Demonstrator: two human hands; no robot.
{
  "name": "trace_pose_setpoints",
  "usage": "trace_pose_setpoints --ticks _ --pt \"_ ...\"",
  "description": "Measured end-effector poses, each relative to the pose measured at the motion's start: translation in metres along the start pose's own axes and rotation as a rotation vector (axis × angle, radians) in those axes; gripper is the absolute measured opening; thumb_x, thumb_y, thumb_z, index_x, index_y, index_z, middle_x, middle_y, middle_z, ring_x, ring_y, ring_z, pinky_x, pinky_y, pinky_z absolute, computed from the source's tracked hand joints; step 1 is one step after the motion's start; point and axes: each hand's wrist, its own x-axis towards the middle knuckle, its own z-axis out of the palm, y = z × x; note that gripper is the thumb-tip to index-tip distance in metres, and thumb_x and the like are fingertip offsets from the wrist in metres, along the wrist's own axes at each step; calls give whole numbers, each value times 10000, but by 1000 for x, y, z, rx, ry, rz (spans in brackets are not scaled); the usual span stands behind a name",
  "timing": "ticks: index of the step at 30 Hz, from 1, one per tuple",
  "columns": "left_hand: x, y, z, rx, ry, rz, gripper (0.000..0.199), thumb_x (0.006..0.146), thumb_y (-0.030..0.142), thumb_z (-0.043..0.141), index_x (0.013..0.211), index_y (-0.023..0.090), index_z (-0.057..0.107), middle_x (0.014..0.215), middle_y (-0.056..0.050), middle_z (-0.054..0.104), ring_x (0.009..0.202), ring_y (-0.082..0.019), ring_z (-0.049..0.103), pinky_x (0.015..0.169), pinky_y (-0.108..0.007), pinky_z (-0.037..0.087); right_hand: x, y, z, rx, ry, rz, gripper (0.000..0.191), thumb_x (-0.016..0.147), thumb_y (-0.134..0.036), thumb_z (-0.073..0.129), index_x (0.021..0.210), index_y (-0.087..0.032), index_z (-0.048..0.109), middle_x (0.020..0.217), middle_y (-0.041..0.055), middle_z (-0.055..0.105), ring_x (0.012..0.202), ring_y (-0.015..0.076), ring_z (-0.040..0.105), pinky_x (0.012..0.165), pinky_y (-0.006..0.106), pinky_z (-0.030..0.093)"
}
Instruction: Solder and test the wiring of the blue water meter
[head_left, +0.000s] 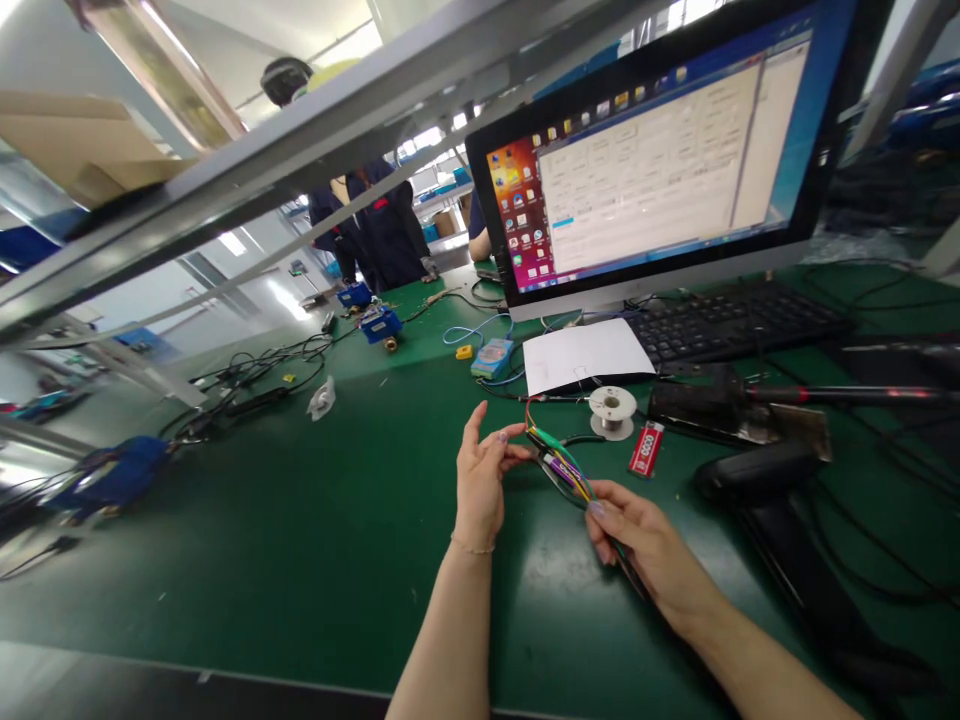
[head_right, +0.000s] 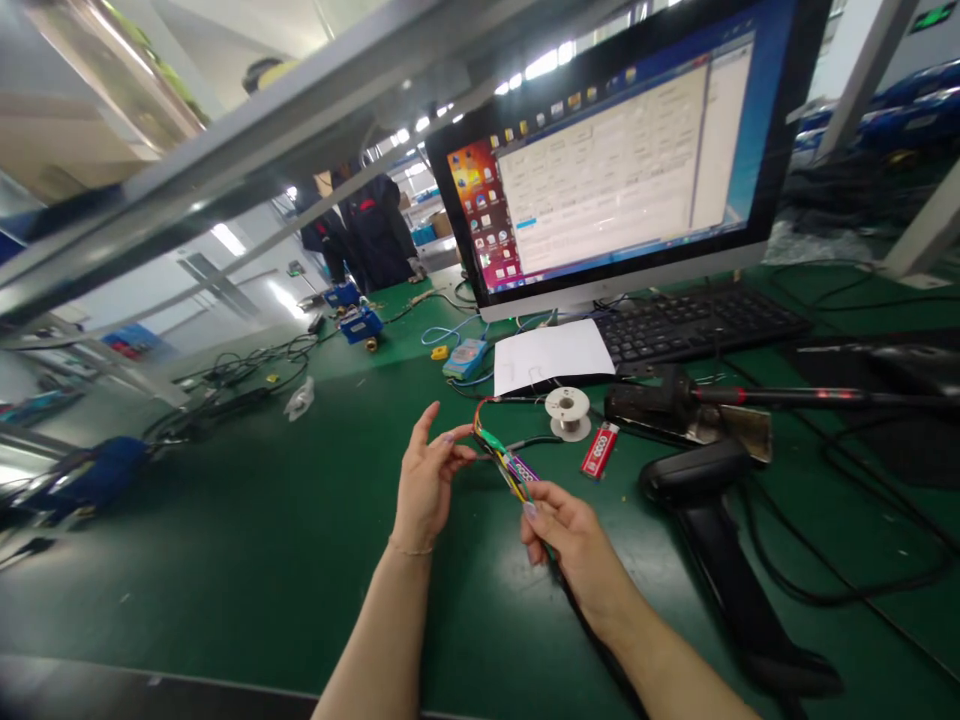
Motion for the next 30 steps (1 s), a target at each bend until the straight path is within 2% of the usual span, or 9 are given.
trace_pose_setpoints --ticks 2,4,7,10,15,19,24,27,30 --pt "-6 5 7 -119 -23 -8 539 772 234 599 1255 221 361 962 -78 662 683 -104 618 715 -273 510 -1 2 0 27 -29 5 459 698 -479 667 956 -147 484 570 -50 489 446 53 400 439 182 278" --pt "-10 8 11 -244 -37 -20 527 735 179 650 1206 217 416 928 -53 653 731 -94 610 757 -252 500 -2 5 1 7 -67 23 431 721 -475 651 943 -149 475 573 -50 495 448 51 409 452 178 293" --pt "-12 9 12 -351 -76 -78 541 655 129 721 1138 214 493 799 14 606 719 -72 581 709 -185 482 -4 9 6 -74 -151 74 399 758 -465 619 946 -147 467 596 -42 516 466 55 440 481 183 331" --pt "-15 6 14 -357 -131 -168 554 587 162 780 1092 192 553 812 12 593 731 -72 572 681 -157 468 -6 10 9 -143 -216 110 397 763 -477 601 930 -144 464 633 -30 530 492 63 470 501 192 355" --pt "-24 4 20 -275 -186 -274 345 543 163 806 848 145 648 816 -18 640 717 -76 582 677 -151 456 -9 7 11 -200 -221 109 397 766 -496 575 902 -142 459 666 -17 529 520 73 491 529 210 373" --pt "-29 6 24 -220 -222 -309 301 540 137 798 803 150 653 783 -5 631 708 -77 567 659 -156 446 -8 6 11 -195 -173 52 390 785 -507 551 898 -149 447 699 -5 525 534 79 504 525 214 395" --pt "-30 6 26 -133 -218 -237 208 561 116 777 702 143 627 787 5 610 756 -80 546 706 -166 439 -7 2 9 -174 33 -144 390 782 -473 589 999 -181 446 776 -8 516 607 94 553 579 225 458" --pt "-31 4 26 -64 -216 -257 216 574 155 780 727 148 628 745 9 613 715 -77 550 679 -167 441 -5 -1 6 -208 117 -224 308 772 -437 614 887 -181 486 757 0 540 655 108 556 610 224 465" --pt "-31 2 27 -38 -210 -285 226 570 168 787 736 148 635 723 11 622 678 -66 555 658 -157 445 -4 -4 3 -286 160 -253 303 777 -464 595 797 -170 526 717 12 559 676 119 540 631 229 443"
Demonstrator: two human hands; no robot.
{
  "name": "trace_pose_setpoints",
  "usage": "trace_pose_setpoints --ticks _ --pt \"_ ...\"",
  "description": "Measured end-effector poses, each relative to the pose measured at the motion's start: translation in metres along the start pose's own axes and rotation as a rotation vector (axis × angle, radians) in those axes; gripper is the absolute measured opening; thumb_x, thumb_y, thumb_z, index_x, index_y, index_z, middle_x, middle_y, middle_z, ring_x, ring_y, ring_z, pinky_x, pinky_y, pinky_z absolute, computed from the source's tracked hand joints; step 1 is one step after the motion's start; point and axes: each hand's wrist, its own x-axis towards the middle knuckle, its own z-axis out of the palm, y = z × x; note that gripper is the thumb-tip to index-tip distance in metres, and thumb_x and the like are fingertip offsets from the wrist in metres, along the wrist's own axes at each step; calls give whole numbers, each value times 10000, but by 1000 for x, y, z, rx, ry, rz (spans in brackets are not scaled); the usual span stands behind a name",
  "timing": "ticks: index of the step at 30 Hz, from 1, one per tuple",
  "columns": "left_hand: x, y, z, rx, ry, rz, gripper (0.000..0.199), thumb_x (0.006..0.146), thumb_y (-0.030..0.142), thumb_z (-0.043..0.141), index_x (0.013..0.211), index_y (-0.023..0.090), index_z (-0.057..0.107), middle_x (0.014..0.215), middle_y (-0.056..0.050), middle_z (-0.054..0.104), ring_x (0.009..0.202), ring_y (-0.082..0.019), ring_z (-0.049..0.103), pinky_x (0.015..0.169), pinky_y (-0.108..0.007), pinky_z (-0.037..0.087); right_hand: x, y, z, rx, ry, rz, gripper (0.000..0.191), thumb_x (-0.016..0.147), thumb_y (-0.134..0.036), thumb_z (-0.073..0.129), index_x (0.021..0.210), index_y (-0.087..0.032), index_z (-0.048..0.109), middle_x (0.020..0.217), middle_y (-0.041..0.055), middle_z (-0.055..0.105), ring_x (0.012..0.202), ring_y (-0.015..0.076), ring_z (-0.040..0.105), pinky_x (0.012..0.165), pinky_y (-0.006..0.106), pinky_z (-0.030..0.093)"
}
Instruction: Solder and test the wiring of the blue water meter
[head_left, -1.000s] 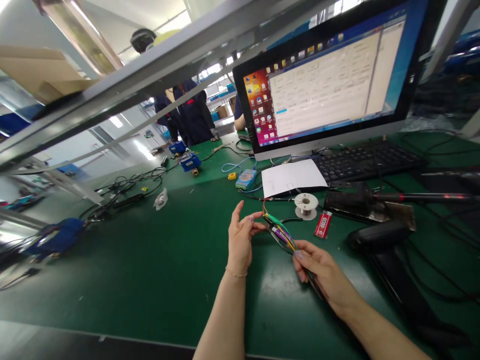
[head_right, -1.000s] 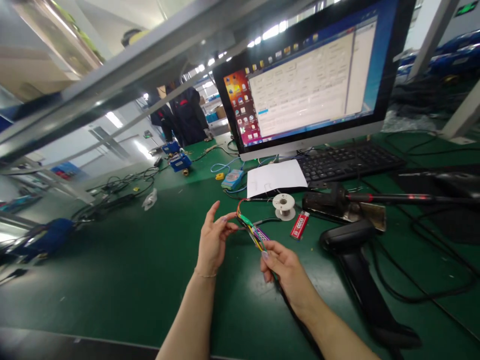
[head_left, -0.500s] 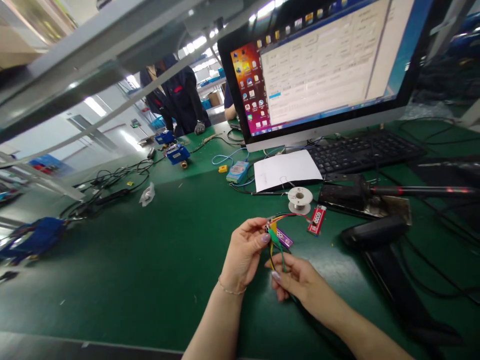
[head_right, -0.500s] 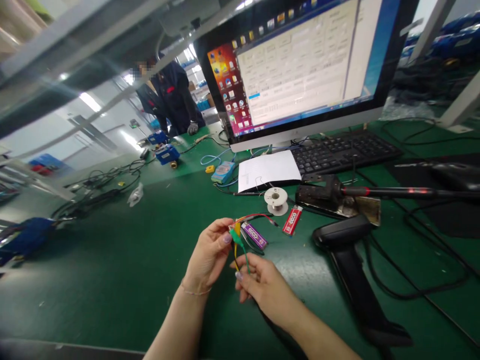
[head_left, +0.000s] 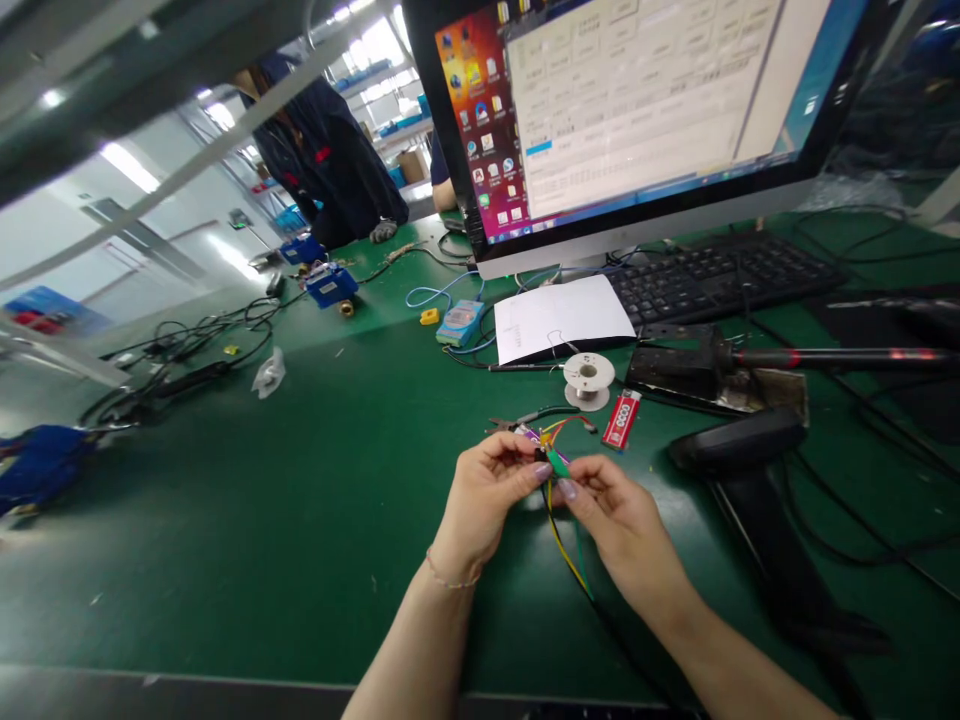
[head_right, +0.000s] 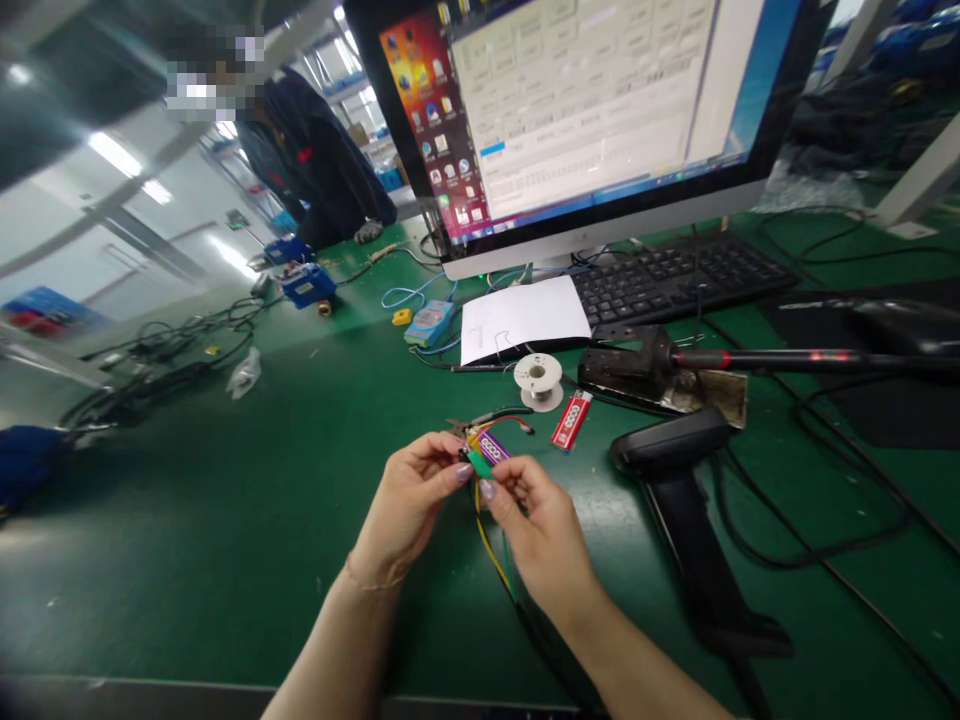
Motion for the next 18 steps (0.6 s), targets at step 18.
trace_pose_setpoints --ticks 18 --pt "1 -4 -2 -6 14 5 251 562 163 794 752 153 631 720 17 631 668 -62 558 649 -158 450 0 9 -2 255 -5 149 321 815 -483 563 773 -166 537 689 2 559 708 128 508 733 264 369"
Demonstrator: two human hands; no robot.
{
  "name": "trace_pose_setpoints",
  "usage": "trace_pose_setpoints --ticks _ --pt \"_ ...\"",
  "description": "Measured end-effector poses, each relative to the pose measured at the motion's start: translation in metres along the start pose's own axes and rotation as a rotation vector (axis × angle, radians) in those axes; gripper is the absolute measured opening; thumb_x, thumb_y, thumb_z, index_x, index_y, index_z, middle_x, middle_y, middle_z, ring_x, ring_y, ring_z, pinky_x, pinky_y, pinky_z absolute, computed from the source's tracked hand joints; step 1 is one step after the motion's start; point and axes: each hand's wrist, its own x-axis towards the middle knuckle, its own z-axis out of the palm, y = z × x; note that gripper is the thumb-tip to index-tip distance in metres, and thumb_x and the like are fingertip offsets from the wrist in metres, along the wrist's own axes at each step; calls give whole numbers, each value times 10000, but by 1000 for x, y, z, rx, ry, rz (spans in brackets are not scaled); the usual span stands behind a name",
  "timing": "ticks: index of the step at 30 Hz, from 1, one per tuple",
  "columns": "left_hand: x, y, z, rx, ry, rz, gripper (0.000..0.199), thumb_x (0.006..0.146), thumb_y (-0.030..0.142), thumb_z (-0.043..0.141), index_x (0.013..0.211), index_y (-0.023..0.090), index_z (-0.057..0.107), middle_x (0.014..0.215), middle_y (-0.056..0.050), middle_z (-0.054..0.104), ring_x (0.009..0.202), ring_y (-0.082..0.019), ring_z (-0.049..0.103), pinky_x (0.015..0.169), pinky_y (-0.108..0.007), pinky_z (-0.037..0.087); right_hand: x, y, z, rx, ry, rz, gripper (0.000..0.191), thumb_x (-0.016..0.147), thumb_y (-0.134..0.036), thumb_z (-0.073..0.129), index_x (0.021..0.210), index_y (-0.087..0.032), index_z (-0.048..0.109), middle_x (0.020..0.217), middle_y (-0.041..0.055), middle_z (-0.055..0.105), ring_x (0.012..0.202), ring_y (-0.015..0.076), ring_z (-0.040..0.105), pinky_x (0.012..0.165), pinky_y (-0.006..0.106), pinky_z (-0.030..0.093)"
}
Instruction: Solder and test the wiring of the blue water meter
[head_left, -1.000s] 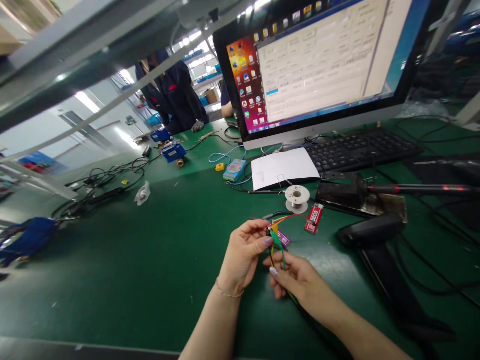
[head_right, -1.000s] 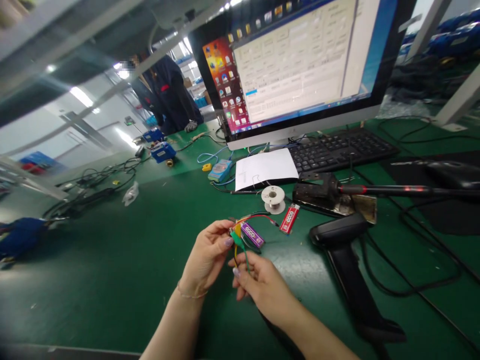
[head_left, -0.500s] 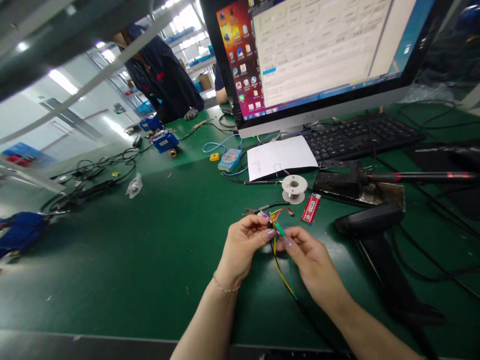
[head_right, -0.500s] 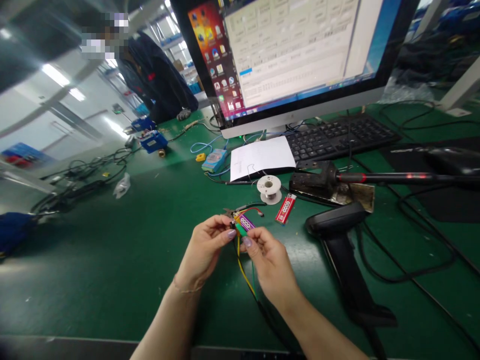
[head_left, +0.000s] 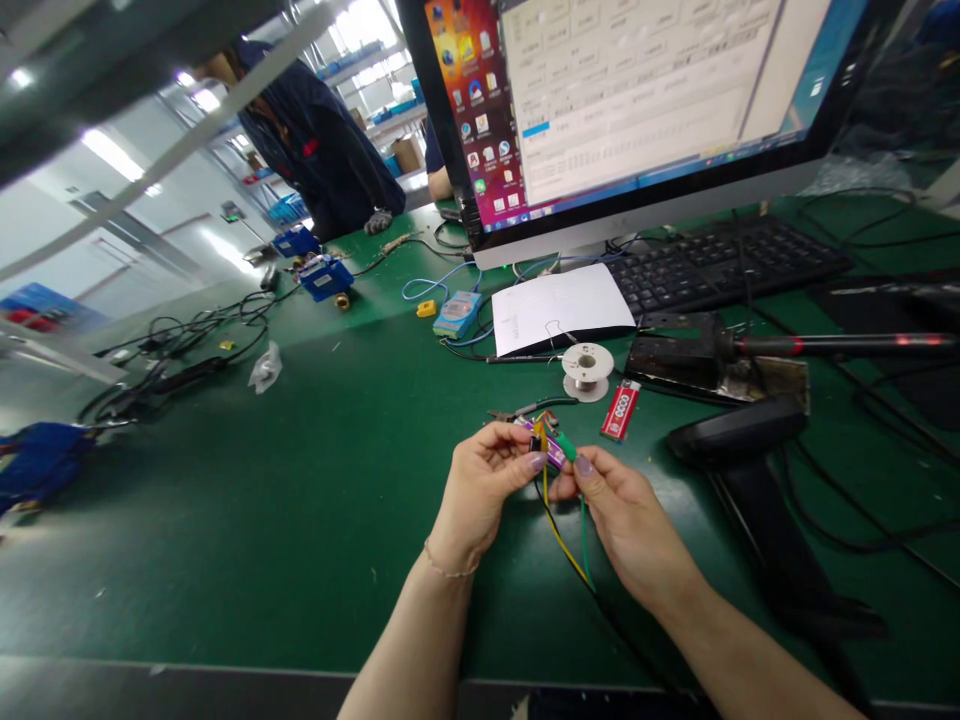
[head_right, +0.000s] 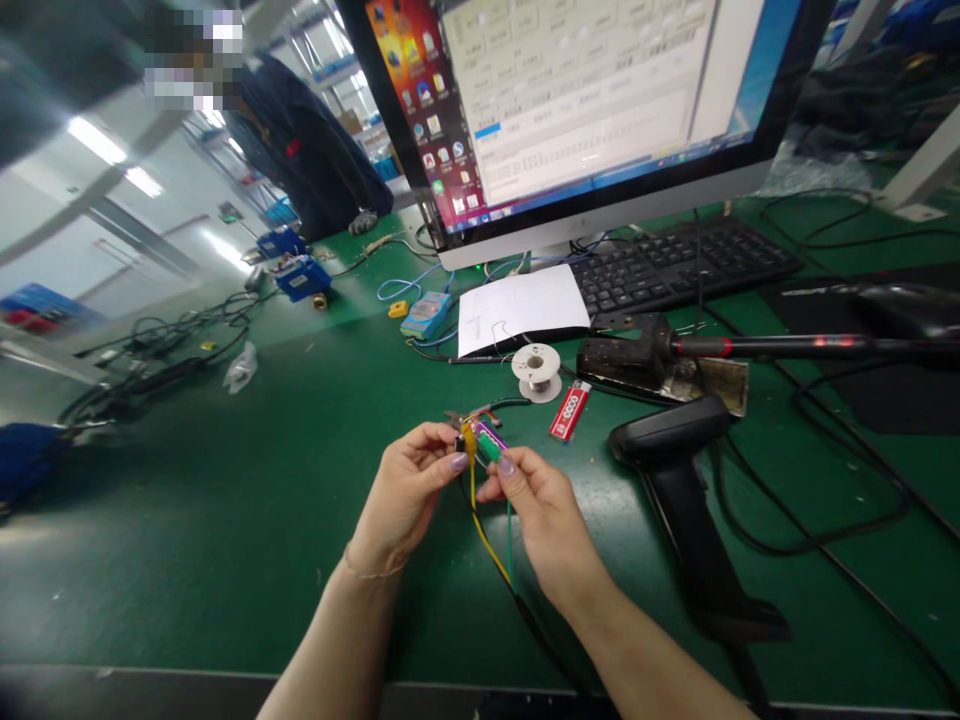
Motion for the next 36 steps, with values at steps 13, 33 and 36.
trace_pose_setpoints --ticks 13,33,36 --pt "0 3 2 -16 16 -2 267 534 137 802 720 140 611 663 35 604 613 -35 533 593 -114 429 2 -4 2 -14 59 -17 323 699 -455 696 756 -166 565 677 -15 550 652 96 503 651 223 395" --pt "-1 2 2 7 -15 17 191 580 166 776 730 145 658 739 1 638 677 -72 558 649 -162 451 2 -3 0 -31 62 -10 305 689 -424 708 768 -167 562 692 -7 550 662 103 499 634 222 413" --pt "-2 3 1 30 -25 33 161 600 171 761 733 155 671 758 2 639 695 -69 553 661 -157 443 2 -4 1 -17 61 1 307 677 -414 720 768 -167 562 695 -11 547 658 98 496 635 218 412"
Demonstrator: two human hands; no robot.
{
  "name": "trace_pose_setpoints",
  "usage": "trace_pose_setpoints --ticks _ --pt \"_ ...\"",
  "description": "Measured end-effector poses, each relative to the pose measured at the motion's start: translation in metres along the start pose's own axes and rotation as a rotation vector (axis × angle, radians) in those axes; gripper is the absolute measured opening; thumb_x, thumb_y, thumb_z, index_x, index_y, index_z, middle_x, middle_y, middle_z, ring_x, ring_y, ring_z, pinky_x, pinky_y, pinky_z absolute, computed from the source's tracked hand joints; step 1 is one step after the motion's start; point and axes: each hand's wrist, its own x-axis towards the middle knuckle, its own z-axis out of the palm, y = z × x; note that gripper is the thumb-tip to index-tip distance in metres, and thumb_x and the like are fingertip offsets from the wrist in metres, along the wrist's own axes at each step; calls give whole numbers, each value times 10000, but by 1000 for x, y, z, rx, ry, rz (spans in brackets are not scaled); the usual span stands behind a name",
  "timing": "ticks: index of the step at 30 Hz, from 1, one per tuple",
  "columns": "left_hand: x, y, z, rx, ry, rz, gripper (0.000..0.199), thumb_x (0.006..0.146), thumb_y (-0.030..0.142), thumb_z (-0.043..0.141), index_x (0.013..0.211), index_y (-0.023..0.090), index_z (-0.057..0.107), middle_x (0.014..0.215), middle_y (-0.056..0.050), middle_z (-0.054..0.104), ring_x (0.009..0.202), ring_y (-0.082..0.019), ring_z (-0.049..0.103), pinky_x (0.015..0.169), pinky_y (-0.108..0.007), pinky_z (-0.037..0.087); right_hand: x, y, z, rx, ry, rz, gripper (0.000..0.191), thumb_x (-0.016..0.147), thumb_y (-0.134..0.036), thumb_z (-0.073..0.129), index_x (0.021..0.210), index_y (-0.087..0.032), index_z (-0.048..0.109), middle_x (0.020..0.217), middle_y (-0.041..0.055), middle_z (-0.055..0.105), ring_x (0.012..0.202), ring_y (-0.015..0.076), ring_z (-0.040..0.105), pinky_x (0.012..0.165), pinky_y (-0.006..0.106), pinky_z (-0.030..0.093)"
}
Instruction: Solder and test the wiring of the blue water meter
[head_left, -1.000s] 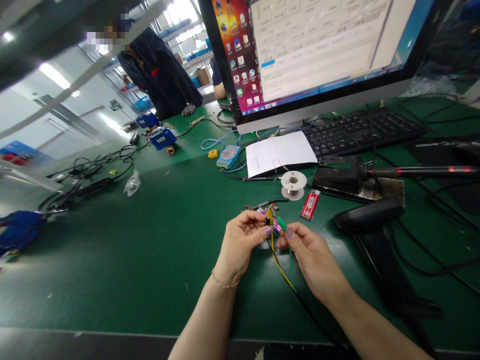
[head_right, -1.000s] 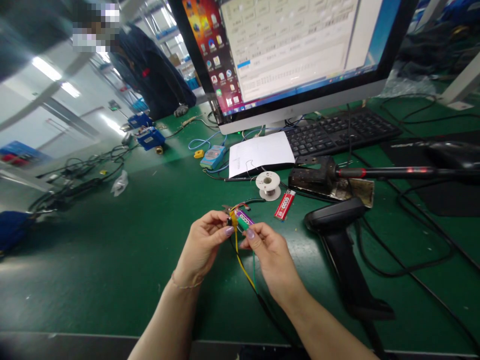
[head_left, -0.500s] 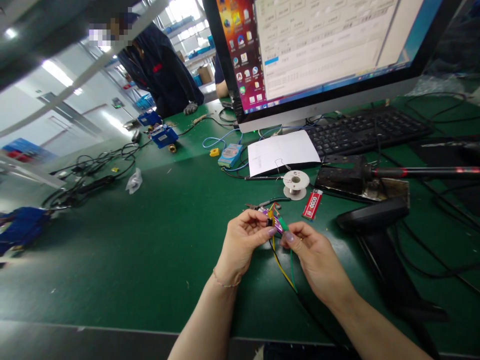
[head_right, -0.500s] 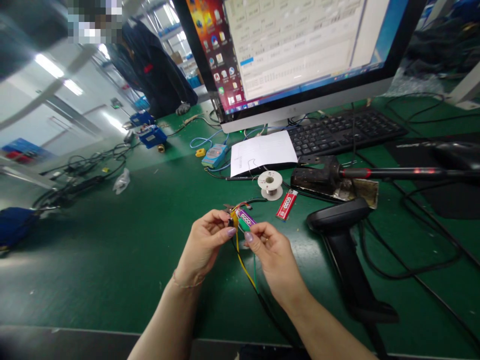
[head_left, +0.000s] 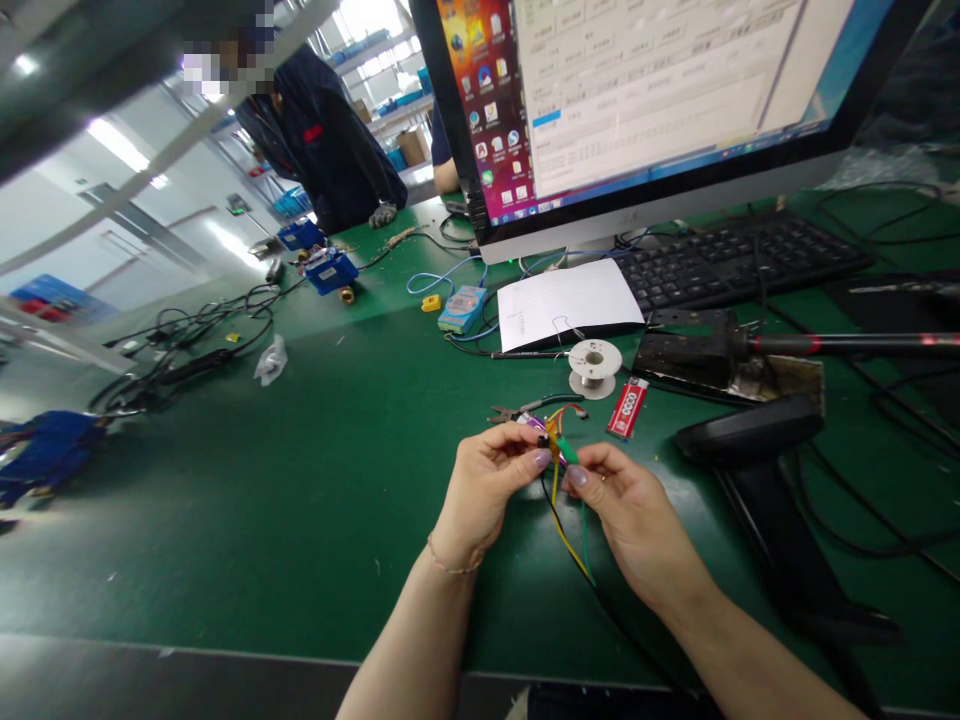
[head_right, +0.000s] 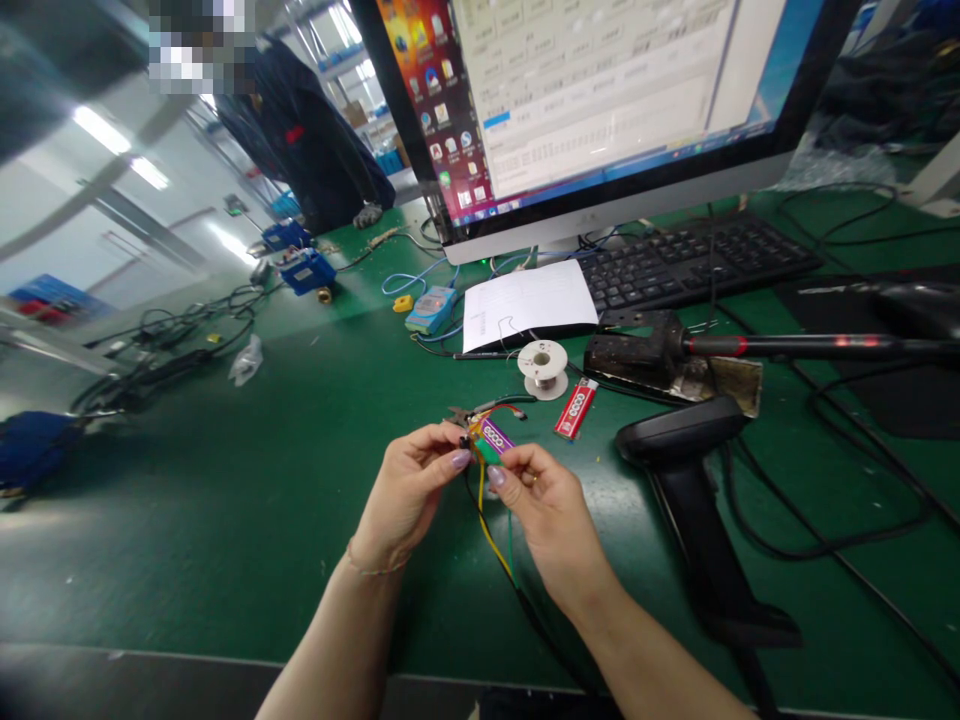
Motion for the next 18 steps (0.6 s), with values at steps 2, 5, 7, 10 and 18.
trace_pose_setpoints --ticks 2,5,7,10,18 --pt "0 0 0 16 -4 12 137 616 175 749 733 165 679 767 5 646 708 -67 553 676 -153 438 0 0 1 -1 1 2 310 671 -414 723 767 -167 562 692 -12 542 651 97 487 627 216 407" --pt "0 -1 0 28 8 14 133 619 184 744 738 172 686 772 3 654 716 -73 556 686 -161 437 -1 0 1 -4 22 3 328 652 -423 732 764 -166 561 690 -12 533 641 95 471 610 212 395" --pt "1 -1 0 28 18 3 149 610 194 749 743 169 686 762 -1 654 702 -78 554 676 -171 437 -1 0 1 -11 35 9 344 639 -432 738 762 -165 558 689 -10 526 637 97 464 600 214 391" --pt "2 -2 0 28 28 -9 168 603 207 756 746 160 681 749 -5 647 681 -81 545 661 -179 431 0 0 1 -24 32 19 353 633 -437 740 760 -165 555 682 -10 515 631 98 456 589 215 384" --pt "2 -3 -1 18 -7 38 172 616 185 751 740 160 635 757 5 608 701 -79 531 660 -177 420 -2 -1 2 18 18 36 350 621 -412 758 752 -160 553 678 -20 521 636 85 457 600 202 378"
